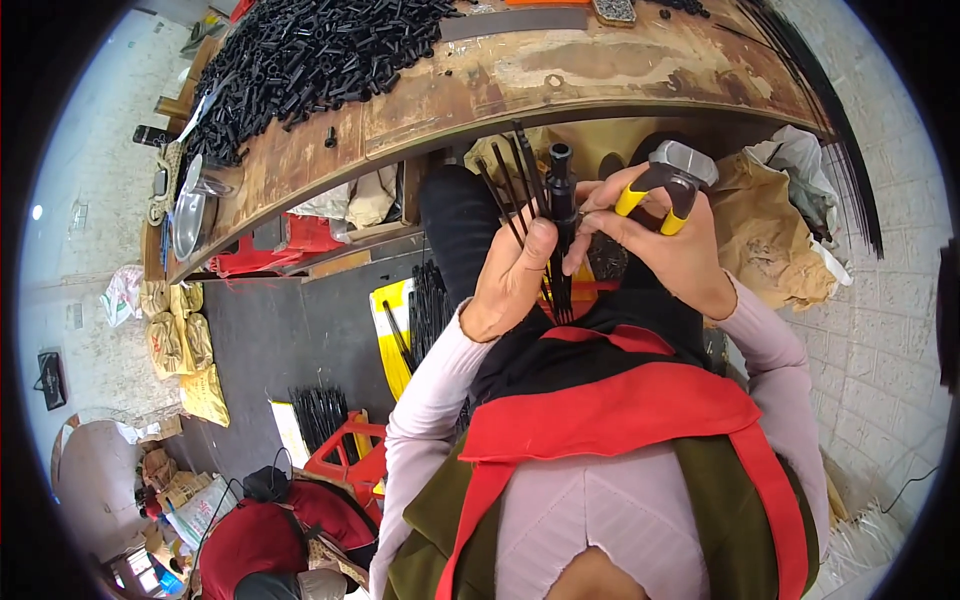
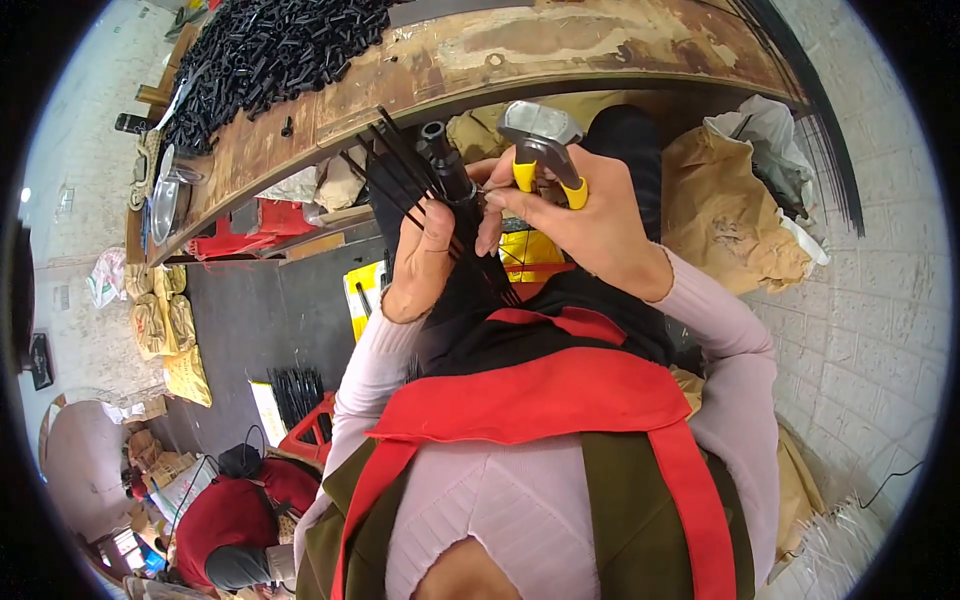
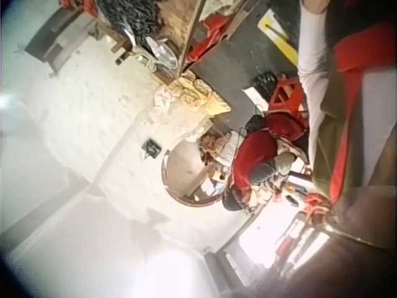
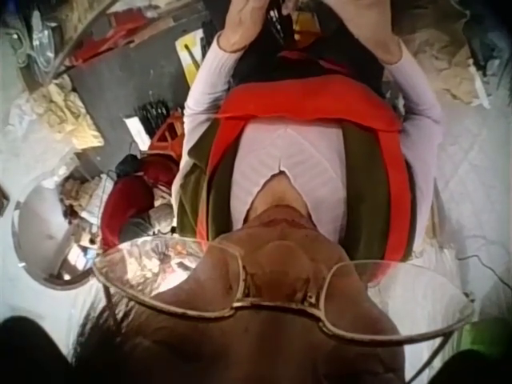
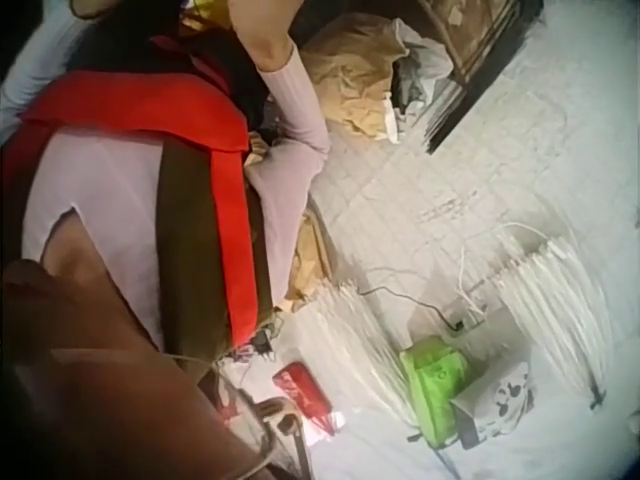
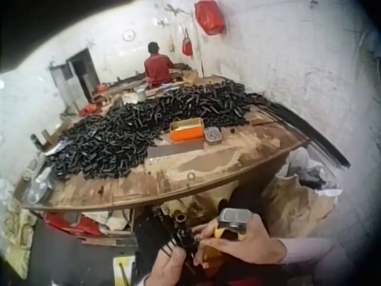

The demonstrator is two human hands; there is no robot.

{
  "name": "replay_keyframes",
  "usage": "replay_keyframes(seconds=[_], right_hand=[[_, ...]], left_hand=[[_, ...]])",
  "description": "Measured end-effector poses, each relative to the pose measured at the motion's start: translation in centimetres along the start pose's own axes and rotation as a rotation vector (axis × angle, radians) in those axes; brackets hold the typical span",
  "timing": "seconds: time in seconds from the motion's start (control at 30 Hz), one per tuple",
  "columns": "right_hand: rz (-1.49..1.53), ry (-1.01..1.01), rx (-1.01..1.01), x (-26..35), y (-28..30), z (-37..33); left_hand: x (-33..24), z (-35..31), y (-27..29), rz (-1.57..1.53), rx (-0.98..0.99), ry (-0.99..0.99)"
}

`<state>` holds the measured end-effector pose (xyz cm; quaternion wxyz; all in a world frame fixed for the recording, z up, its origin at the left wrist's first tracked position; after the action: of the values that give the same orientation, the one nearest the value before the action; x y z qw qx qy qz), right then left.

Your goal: Assembling and trimming bundles of black wire-like components at a workbench.

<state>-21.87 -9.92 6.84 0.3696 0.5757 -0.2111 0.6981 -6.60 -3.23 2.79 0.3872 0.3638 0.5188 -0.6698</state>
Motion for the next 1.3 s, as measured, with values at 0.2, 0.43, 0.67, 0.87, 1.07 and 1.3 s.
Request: replay_keyframes(seconds=[0.2, 0.43, 0.67, 0.87, 1.07, 1.3], right_hand=[[0.021, 0.027, 0.013, 0.0, 0.2, 0.1], [-0.468, 0.286, 0.135, 1.3, 1.5, 1.5], [-0.414, 0.085, 0.245, 1.2, 1.3, 4.3], [-0.373, -0.501, 0.518, 1.1, 3.4, 0.5], [-0.649, -0.501, 0.627, 3.5, 3.2, 0.8], [-0.394, -0.378, 0.621, 0.4, 2.5, -0.5]], left_hand=[[0.3, 0.3, 0.0, -0.022, 0.013, -0.01], [-1.3, 0.1, 0.1, -0.033, 0.068, 0.029], [-0.1, 0.0, 0.7, -0.225, 0.094, 0.032], [-0.1, 0.5, 2.6, -0.226, -0.006, 0.013], [-0.3, 0.2, 0.7, -0.135, -0.063, 0.041], [-0.1, -0.1, 1.7, -0.208, 0.066, 0.013]])
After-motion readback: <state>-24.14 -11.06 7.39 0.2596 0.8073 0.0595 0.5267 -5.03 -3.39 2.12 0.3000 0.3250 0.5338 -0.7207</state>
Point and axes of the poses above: each hand's wrist, its own z-axis towards the middle knuckle, its own y-axis out of the back of the hand, x = y × z, the point moved 3 cm from there along z, towards the middle knuckle, and after that the axes turned 12 degrees about -z, right-handed, at the moved point
